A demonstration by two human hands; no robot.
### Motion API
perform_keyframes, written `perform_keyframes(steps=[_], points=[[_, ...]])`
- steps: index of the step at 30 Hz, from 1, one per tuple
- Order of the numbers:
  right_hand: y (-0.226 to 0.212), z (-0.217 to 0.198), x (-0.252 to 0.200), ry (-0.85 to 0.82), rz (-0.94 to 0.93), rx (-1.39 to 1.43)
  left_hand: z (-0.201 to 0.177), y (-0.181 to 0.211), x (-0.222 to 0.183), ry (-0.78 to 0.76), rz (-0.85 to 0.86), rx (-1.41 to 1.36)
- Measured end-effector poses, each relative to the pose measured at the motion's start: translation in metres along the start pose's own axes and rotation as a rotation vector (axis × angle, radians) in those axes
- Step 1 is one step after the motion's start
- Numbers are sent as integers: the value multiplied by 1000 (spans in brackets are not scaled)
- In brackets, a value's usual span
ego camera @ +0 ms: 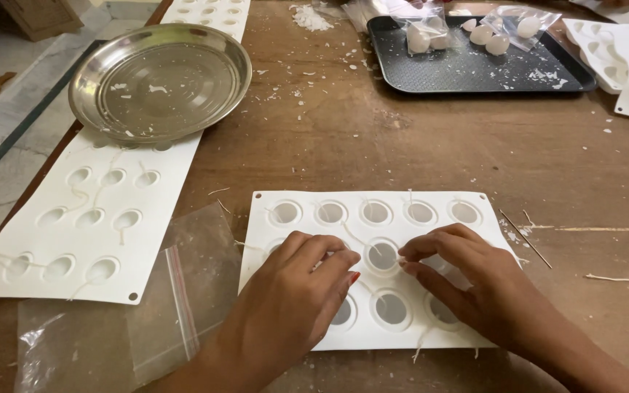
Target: Threading cotton wicks through silicone candle molds using a needle.
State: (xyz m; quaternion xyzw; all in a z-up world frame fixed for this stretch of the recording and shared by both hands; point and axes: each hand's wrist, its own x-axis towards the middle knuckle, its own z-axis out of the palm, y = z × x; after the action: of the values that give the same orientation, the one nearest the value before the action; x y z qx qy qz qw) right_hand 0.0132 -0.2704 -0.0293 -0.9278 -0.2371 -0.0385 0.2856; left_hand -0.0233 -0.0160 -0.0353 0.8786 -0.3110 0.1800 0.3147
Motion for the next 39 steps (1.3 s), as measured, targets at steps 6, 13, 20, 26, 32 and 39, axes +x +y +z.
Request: perform_keyframes(steps=[6, 13, 20, 26, 32, 39], points=[[0, 2, -4, 31, -16, 51, 1, 1, -1, -13, 66, 77], [7, 5, -7, 141, -138, 86, 0, 3, 0, -18, 71, 72], [1, 4, -8, 150, -174, 55, 4, 3, 0, 25, 83, 78], [5, 8, -9, 168, -238, 17, 1, 3, -1, -4, 90, 90], [-3, 1, -9, 73, -285, 2, -2, -2, 1, 9, 50, 70], [6, -14, -8, 186, -285, 38, -6, -13, 4, 53, -80, 105]])
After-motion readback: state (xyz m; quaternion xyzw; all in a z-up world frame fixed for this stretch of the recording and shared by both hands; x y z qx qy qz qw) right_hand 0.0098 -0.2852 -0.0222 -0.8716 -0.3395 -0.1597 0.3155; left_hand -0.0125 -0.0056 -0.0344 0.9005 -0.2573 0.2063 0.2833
